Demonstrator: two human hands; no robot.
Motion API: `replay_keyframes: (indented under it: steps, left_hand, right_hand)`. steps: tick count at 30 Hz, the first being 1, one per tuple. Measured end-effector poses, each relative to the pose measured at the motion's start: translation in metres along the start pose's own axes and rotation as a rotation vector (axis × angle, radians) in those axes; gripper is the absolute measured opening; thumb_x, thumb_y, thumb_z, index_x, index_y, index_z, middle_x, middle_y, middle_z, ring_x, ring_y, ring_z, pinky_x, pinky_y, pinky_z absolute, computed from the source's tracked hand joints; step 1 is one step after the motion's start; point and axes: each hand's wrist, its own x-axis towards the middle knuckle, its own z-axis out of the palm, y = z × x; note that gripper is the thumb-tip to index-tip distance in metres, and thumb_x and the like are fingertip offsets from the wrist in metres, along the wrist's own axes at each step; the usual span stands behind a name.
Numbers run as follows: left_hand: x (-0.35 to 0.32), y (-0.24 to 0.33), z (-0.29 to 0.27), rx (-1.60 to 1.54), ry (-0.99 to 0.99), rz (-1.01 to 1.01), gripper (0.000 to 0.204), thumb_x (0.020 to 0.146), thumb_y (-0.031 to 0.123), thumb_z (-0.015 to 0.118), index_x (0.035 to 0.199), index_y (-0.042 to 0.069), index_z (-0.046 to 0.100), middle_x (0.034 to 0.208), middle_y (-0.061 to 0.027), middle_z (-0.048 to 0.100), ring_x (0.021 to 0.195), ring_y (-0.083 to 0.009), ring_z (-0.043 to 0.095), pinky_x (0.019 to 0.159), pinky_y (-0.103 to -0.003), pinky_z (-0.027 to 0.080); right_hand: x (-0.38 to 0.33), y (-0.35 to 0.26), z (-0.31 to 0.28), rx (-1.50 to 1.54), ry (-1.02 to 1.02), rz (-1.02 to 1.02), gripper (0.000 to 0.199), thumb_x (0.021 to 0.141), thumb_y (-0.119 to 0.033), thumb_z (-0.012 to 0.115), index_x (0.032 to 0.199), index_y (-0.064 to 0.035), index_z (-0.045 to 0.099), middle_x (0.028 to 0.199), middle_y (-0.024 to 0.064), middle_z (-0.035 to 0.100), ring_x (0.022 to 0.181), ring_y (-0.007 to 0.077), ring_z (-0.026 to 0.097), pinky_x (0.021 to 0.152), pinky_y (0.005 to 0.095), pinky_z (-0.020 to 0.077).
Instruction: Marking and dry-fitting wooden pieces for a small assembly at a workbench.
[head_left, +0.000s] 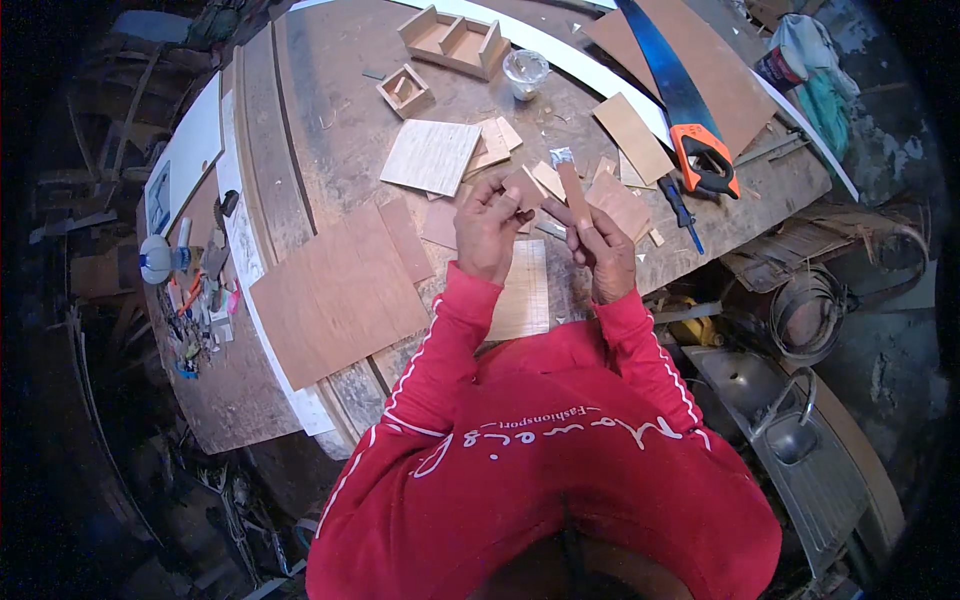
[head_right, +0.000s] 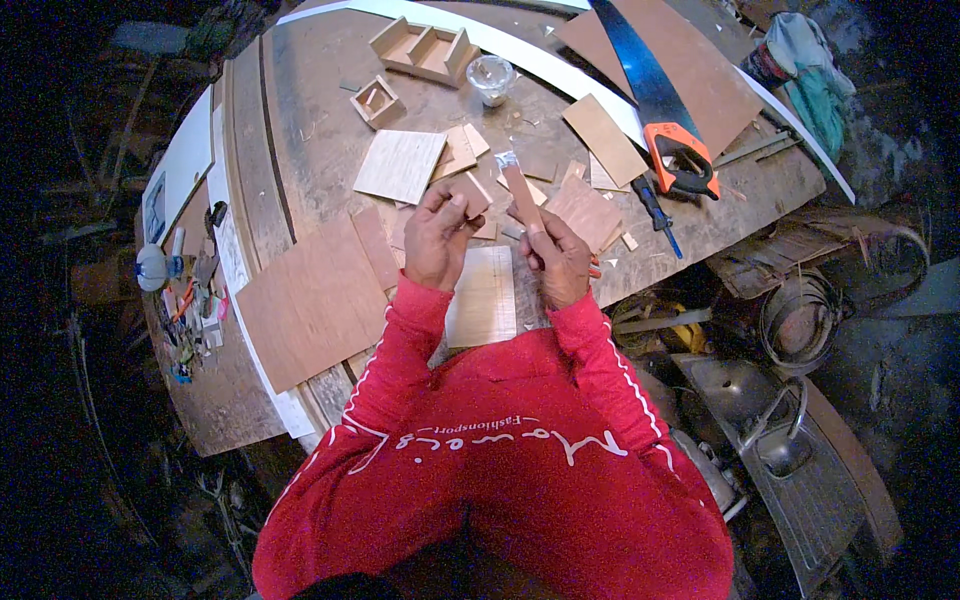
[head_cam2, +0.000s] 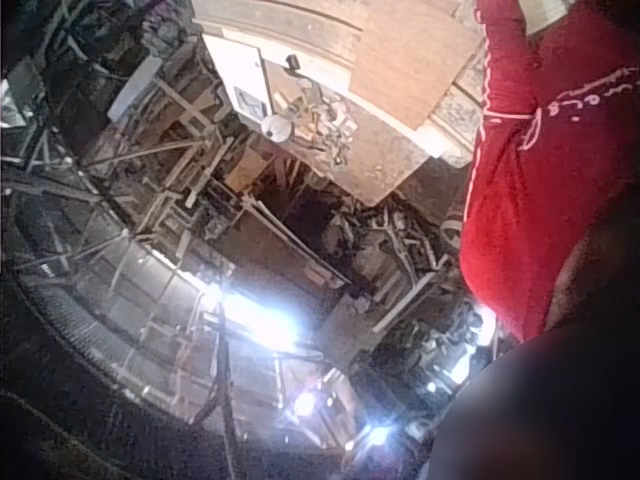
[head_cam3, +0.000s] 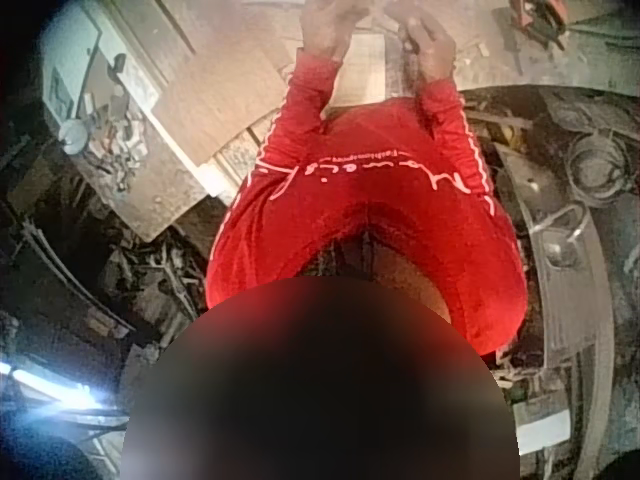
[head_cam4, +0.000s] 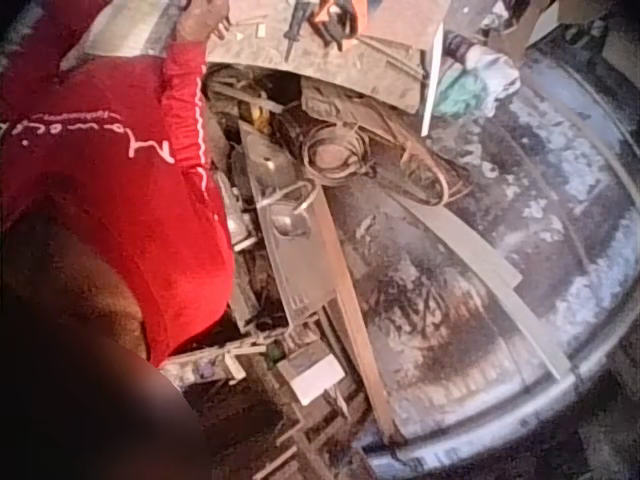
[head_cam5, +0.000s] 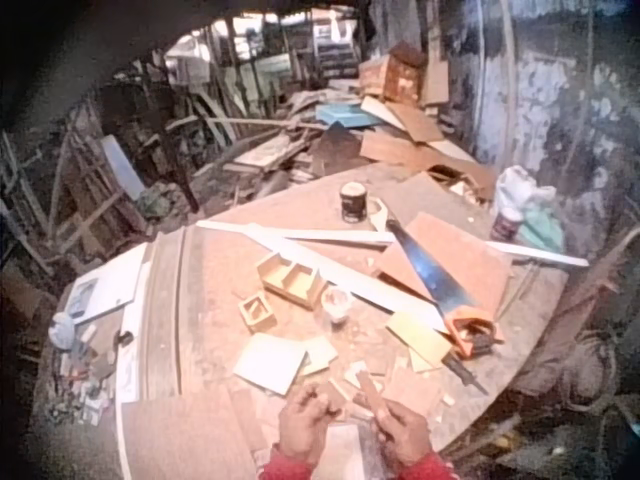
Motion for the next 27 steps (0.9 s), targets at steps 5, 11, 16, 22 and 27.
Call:
replay_keyframes:
  steps: [5, 11, 16, 22, 27]
  left_hand:
    - [0.004, 0.003, -0.007, -0.269, -0.093, -0.145, 0.021, 0.089, 0.013, 0.056, 0.106, 0.001, 0.054, 0.09, -0.0064, 0.058, 0.077, -0.017, 0.055, 0.072, -0.032, 0.046]
    - [0.004, -0.001, -0.004, -0.338, -0.078, -0.283, 0.015, 0.089, 0.013, 0.055, 0.098, 0.002, 0.053, 0.078, -0.0043, 0.054, 0.067, -0.0147, 0.048, 0.067, -0.031, 0.041]
    - [-0.001, -0.005, 0.001, -0.244, -0.118, -0.306, 0.015, 0.088, 0.01, 0.054, 0.101, 0.001, 0.053, 0.08, -0.0056, 0.054, 0.068, -0.0155, 0.048, 0.068, -0.031, 0.042]
    - [-0.002, -0.007, -0.004, -0.21, -0.156, -0.333, 0.017, 0.088, 0.01, 0.056, 0.101, 0.0, 0.052, 0.083, -0.0075, 0.055, 0.069, -0.0171, 0.05, 0.067, -0.033, 0.044]
    - [0.0, -0.008, -0.003, -0.204, -0.192, -0.33, 0.02, 0.087, 0.011, 0.057, 0.103, 0.0, 0.051, 0.086, -0.0093, 0.057, 0.073, -0.0183, 0.054, 0.067, -0.033, 0.046]
  right_hand:
    - [-0.002, -0.003, -0.007, -0.026, -0.003, -0.009, 0.031, 0.093, -0.022, 0.049, 0.112, -0.0026, 0.062, 0.07, -0.0029, 0.054, 0.055, 0.0025, 0.037, 0.049, 0.0168, 0.0297]
    - [0.007, -0.01, 0.002, -0.154, 0.042, -0.055, 0.032, 0.087, -0.024, 0.058, 0.107, -0.0002, 0.063, 0.084, 0.0021, 0.063, 0.063, 0.002, 0.043, 0.058, 0.0163, 0.0367]
    - [0.021, -0.018, 0.014, -0.179, 0.016, -0.112, 0.038, 0.075, -0.021, 0.072, 0.104, 0.0013, 0.062, 0.079, -0.0004, 0.06, 0.072, 0.0064, 0.052, 0.067, 0.0207, 0.043]
    - [0.031, -0.023, 0.011, -0.124, -0.039, 0.006, 0.035, 0.074, -0.02, 0.073, 0.101, -0.0001, 0.064, 0.073, -0.0032, 0.055, 0.065, 0.0048, 0.047, 0.061, 0.0209, 0.0416]
    - [0.038, -0.013, 0.007, -0.032, -0.056, 0.167, 0.03, 0.077, -0.026, 0.071, 0.095, -0.0026, 0.066, 0.071, -0.0022, 0.055, 0.058, 0.0039, 0.045, 0.052, 0.0193, 0.0358]
